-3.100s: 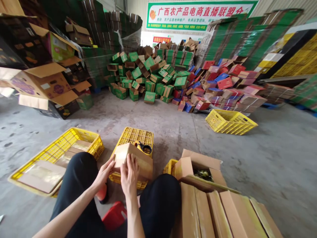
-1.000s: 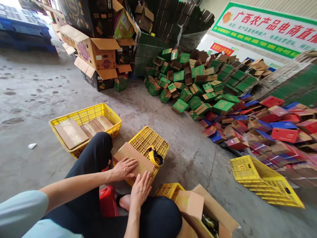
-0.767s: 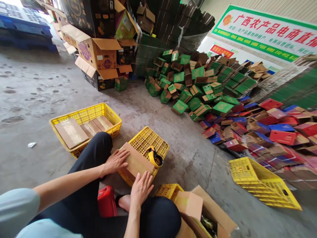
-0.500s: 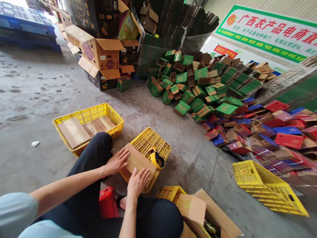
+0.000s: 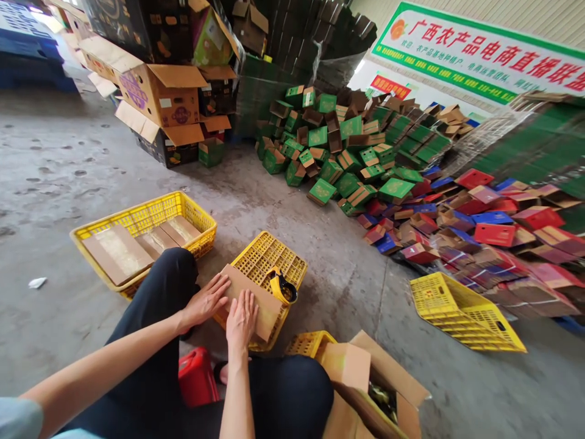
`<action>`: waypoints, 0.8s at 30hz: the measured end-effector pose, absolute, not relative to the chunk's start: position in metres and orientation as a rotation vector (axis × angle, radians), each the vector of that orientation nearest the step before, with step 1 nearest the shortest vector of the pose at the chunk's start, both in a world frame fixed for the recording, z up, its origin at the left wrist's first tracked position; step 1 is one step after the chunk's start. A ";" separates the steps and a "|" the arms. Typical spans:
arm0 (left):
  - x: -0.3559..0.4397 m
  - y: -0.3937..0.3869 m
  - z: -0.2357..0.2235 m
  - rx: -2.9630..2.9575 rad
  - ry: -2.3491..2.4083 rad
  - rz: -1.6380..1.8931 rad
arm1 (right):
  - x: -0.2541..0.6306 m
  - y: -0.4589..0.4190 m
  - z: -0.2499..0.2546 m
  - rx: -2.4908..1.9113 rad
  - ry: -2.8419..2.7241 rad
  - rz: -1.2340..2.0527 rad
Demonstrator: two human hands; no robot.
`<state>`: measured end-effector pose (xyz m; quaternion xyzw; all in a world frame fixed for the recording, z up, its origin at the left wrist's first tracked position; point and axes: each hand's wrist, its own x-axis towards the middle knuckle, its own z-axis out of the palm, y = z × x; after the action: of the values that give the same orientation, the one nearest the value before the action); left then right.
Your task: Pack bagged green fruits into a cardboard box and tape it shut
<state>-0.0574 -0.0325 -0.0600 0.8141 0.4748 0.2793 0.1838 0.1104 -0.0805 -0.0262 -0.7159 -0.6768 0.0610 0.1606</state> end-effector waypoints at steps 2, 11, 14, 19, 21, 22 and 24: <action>-0.056 -0.034 -0.061 2.278 1.353 0.804 | 0.134 -0.093 -0.031 -2.110 -1.846 0.093; -0.052 -0.033 -0.072 2.263 1.433 0.826 | 0.198 -0.115 -0.078 -2.088 -1.431 0.047; -0.049 -0.032 -0.078 2.293 1.473 0.846 | 0.201 -0.111 -0.078 -2.084 -1.390 0.153; -0.047 -0.029 -0.086 2.407 1.529 0.796 | 0.199 -0.105 -0.051 -2.068 -1.116 0.571; -0.048 -0.028 -0.086 2.438 1.529 0.760 | 0.196 -0.104 -0.037 -2.043 -0.995 0.689; -0.048 -0.028 -0.087 2.448 1.526 0.747 | 0.194 -0.104 -0.030 -2.030 -0.959 0.717; -0.049 -0.027 -0.088 2.462 1.519 0.728 | 0.191 -0.108 -0.019 -1.992 -0.942 0.718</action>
<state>-0.0494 -0.0265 -0.0879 0.8228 0.5075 0.2432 0.0790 0.1909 -0.1076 -0.0190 -0.7877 -0.3723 0.2839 0.4004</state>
